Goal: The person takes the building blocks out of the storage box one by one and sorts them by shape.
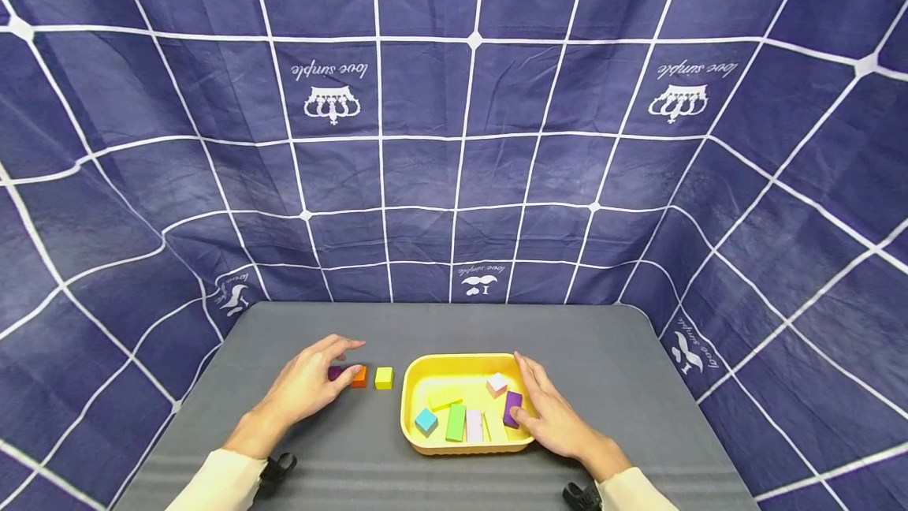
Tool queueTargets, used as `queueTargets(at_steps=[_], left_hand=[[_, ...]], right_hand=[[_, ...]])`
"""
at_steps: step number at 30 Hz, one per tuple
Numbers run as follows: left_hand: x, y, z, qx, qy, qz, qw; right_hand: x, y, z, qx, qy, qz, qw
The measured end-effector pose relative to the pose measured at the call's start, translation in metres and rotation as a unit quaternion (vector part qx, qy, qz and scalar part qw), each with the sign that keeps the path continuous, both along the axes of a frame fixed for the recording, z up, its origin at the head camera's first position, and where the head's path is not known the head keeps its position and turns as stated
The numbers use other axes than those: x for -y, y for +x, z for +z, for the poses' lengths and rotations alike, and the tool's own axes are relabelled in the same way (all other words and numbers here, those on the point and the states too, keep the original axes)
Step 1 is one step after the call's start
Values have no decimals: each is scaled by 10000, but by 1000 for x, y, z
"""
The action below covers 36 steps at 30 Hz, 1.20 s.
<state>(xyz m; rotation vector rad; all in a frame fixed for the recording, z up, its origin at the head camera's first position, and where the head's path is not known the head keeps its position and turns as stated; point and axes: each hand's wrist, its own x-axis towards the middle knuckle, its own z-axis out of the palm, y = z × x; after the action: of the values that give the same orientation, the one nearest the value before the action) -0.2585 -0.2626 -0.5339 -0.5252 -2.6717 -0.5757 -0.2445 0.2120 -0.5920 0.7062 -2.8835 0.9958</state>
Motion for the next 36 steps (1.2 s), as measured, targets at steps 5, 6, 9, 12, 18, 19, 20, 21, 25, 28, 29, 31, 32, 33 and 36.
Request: queueTargets(at_steps=[5,6,9,12,18,19,20,21,25,28,29,31,32,33,36], left_hand=[[-23,0,11,126,-5,-274,9995],[-27,-1,12,99,-16,-345,9994],[-41,-2,18,-11,-27,-594,9982],[-54,-3,24,-23,-92,-807,9967],[-84,-10,33,136,-315,-1225,9919],[-90,-10,34,182,-341,-1301,9907],[-96,-11,35,229,-364,-1381,9895],[-102,-12,36,287,-385,-1456,9882],[-126,-14,39,652,-425,-1653,9832],[-141,-17,38,927,-432,-1732,9796],[-146,-18,38,1007,-428,-1759,9783],[-156,-20,37,1145,-431,-1828,9755],[-160,-22,36,1215,-439,-1865,9739],[-164,-23,35,1278,-471,-1886,9726],[-175,-26,32,1459,-574,-1958,9680]], right_hand=[[1,1,1,137,-12,-38,9999],[1,1,1,163,-16,-41,9999],[2,0,1,125,-28,-9,9999],[2,-1,0,59,-3,25,10000],[1,0,1,205,8,48,9998],[0,0,1,252,13,46,9997],[-1,1,2,303,6,48,9995],[-2,1,3,320,15,56,9995],[-6,0,7,295,50,188,9994],[-10,-2,11,266,94,345,9990],[-11,-3,13,293,96,396,9987],[-14,-5,15,343,110,487,9982],[-16,-5,16,370,129,548,9977],[-17,-6,17,400,143,625,9971],[-20,-9,18,352,197,887,9952]])
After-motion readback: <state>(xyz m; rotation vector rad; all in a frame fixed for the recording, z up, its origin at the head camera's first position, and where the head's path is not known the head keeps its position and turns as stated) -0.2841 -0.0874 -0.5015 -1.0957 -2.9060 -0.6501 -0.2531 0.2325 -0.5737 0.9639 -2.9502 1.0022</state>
